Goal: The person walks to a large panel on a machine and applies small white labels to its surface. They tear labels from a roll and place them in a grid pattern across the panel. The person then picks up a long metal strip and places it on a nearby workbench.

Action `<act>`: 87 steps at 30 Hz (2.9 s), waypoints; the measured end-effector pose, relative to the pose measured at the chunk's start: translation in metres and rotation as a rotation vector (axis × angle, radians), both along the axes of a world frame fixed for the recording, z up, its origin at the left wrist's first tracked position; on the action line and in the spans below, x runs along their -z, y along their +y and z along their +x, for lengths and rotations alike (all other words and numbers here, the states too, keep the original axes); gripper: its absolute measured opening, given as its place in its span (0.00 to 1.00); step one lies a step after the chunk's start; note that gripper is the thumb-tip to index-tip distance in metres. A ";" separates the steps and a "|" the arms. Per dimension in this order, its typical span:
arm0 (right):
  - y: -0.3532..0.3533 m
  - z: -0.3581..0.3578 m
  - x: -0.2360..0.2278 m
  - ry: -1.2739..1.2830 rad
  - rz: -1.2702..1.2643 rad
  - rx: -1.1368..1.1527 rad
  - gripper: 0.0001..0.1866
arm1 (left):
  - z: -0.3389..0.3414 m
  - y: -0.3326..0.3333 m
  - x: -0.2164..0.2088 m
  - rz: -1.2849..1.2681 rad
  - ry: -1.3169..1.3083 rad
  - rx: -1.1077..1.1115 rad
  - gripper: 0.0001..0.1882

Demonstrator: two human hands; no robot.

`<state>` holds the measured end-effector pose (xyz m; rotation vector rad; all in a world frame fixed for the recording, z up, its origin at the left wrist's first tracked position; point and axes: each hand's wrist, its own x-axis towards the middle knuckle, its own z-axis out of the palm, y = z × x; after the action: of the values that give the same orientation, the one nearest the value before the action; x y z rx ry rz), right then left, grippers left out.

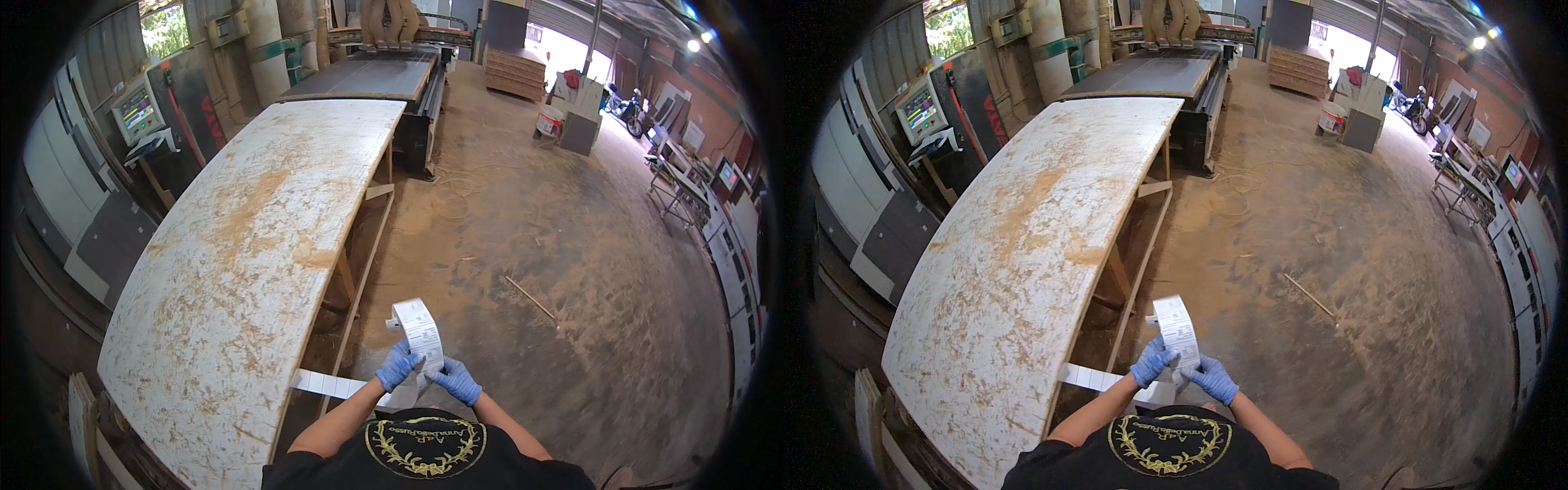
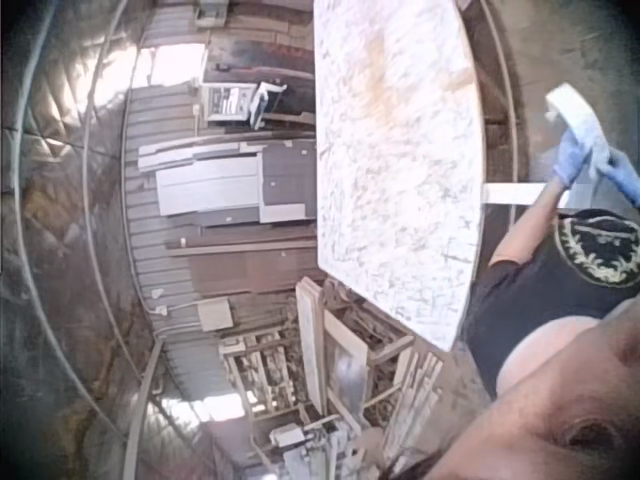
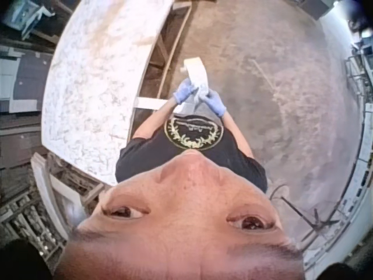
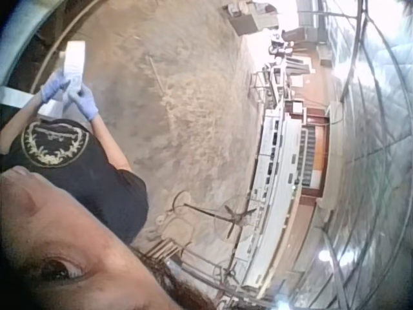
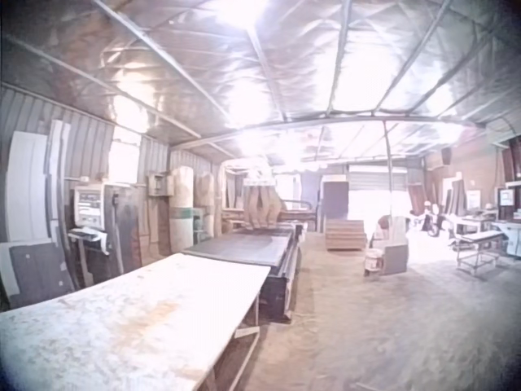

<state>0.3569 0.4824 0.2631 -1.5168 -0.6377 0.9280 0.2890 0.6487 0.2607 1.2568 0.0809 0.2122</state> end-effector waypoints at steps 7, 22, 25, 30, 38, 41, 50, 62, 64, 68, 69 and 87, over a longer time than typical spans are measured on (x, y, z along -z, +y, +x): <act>-0.076 0.064 0.012 -0.027 -0.047 0.121 0.18 | 0.109 -0.043 -0.007 0.021 -0.018 -0.038 0.28; -0.043 0.256 0.032 -0.150 -0.280 0.100 0.20 | 0.344 0.073 -0.038 0.039 -0.125 -0.212 0.23; -0.020 0.303 0.025 -0.135 -0.266 0.123 0.20 | 0.390 0.104 -0.050 0.076 -0.155 -0.274 0.25; 0.008 0.369 0.013 -0.044 -0.351 0.186 0.19 | 0.466 0.143 -0.071 0.099 -0.206 -0.203 0.23; 0.015 0.456 0.043 0.034 -0.318 0.226 0.19 | 0.562 0.145 -0.067 0.110 -0.180 -0.172 0.34; -0.002 0.511 0.069 0.004 -0.300 0.204 0.18 | 0.608 0.135 -0.081 0.105 -0.216 -0.179 0.36; -0.056 0.738 0.005 -0.020 -0.150 0.402 0.17 | 0.758 0.130 -0.023 -0.160 0.187 -0.486 0.27; 0.059 0.968 -0.156 -1.060 -0.729 -0.746 0.16 | 0.909 0.047 -0.064 0.967 0.072 0.349 0.31; 0.088 1.008 -0.155 -1.206 -0.677 -0.663 0.15 | 0.939 0.060 -0.052 0.747 0.114 0.469 0.25; 0.129 1.073 -0.161 -1.535 -0.184 0.167 0.18 | 1.011 0.101 -0.051 0.197 0.076 0.024 0.20; 0.136 1.084 -0.152 -1.144 -0.080 0.234 0.20 | 1.028 0.112 -0.063 0.026 0.069 -0.050 0.17; 0.017 1.274 0.045 -0.206 -0.793 0.038 0.13 | 1.360 0.266 -0.059 -0.401 -0.146 -0.280 0.19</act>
<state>1.6312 0.4991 0.2180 -2.3418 -0.3887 1.0658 1.6489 0.9151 0.3199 0.8247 0.1653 0.5040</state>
